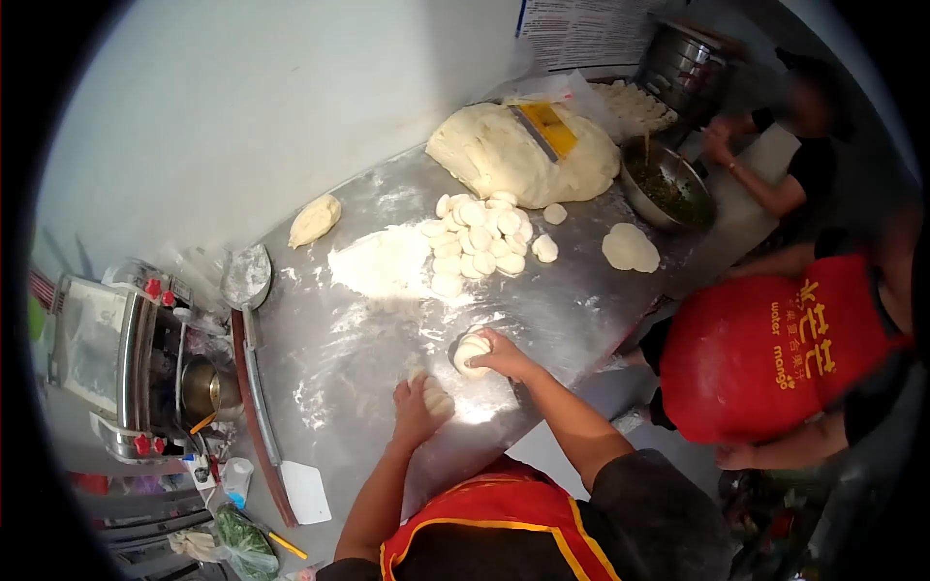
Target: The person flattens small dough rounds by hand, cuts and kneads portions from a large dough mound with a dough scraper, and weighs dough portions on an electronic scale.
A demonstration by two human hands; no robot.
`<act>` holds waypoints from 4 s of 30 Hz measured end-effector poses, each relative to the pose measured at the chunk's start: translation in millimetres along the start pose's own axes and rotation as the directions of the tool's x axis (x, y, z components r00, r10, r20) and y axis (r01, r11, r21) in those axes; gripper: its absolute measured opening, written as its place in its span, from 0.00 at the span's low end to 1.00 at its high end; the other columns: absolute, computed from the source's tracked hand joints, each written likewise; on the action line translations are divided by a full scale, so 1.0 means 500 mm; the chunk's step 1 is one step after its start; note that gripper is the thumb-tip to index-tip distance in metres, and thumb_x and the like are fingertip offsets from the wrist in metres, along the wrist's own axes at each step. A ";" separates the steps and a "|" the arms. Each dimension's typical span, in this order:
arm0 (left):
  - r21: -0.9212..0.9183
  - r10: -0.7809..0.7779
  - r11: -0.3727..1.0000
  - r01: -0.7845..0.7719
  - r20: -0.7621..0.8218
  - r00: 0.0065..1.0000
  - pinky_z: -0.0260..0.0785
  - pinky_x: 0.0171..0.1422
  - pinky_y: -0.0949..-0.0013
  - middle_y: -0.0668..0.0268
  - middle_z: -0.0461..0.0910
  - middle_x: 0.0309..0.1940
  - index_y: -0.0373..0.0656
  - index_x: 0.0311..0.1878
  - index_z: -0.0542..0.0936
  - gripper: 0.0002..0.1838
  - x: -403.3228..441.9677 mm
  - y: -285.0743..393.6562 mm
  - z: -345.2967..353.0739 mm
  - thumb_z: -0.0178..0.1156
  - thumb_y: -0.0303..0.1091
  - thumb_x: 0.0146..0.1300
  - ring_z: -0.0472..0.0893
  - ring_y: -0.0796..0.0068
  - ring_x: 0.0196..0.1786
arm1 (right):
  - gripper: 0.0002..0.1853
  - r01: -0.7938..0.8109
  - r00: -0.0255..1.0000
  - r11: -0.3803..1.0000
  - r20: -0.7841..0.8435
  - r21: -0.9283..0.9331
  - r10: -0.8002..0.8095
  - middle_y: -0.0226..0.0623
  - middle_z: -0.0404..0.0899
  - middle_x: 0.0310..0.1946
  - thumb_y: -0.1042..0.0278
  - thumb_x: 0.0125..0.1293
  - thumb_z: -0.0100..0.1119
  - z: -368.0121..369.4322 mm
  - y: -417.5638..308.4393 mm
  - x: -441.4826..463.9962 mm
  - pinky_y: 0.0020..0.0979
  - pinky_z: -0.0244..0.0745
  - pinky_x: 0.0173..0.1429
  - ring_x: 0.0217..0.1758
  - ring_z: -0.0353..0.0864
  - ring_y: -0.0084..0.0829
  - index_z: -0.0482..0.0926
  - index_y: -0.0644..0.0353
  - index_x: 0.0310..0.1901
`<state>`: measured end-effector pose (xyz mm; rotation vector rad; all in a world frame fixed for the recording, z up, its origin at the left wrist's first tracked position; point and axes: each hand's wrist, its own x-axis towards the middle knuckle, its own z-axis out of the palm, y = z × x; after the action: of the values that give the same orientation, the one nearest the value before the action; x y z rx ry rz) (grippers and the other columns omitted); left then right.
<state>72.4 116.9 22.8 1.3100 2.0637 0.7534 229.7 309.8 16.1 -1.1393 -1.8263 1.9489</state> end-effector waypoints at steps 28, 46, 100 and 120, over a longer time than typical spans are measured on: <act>0.060 0.101 0.993 -0.098 -0.063 0.993 0.56 0.65 0.47 0.45 0.65 0.54 0.43 0.63 0.63 0.47 0.014 -0.025 0.022 0.74 0.48 0.38 0.64 0.43 0.58 | 0.20 -0.068 0.993 0.834 -0.042 0.548 0.108 0.39 0.81 0.42 0.72 0.57 0.64 -0.032 0.087 -0.040 0.30 0.80 0.40 0.40 0.83 0.32 0.73 0.63 0.51; -0.971 -0.409 0.030 0.238 0.205 0.889 0.73 0.58 0.60 0.54 0.73 0.56 0.35 0.67 0.62 0.36 0.049 0.109 -0.079 0.64 0.31 0.56 0.76 0.60 0.57 | 0.33 0.121 0.993 0.974 -0.005 0.191 -0.122 0.42 0.76 0.48 0.67 0.50 0.68 -0.259 -0.332 0.489 0.30 0.76 0.46 0.46 0.78 0.30 0.68 0.66 0.58; 0.087 -0.001 0.993 0.076 -0.656 0.755 0.56 0.69 0.56 0.49 0.67 0.63 0.36 0.67 0.63 0.33 0.005 -0.055 -0.018 0.62 0.30 0.59 0.65 0.51 0.66 | 0.24 -0.270 0.963 0.892 0.124 0.363 0.241 0.38 0.73 0.52 0.62 0.68 0.54 -0.020 -0.039 -0.013 0.33 0.73 0.49 0.47 0.74 0.29 0.64 0.56 0.64; 0.032 -0.136 0.966 0.257 -0.782 0.608 0.54 0.69 0.50 0.43 0.68 0.58 0.30 0.62 0.65 0.31 -0.123 -0.159 -0.072 0.64 0.33 0.57 0.65 0.43 0.63 | 0.31 -0.241 0.964 0.957 0.151 0.163 0.217 0.41 0.71 0.56 0.69 0.61 0.57 0.129 -0.084 -0.075 0.25 0.74 0.48 0.46 0.77 0.25 0.62 0.66 0.66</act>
<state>20.9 25.9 0.1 0.8365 2.9368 1.2450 198.0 246.1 63.3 -1.2378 -1.5960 2.3172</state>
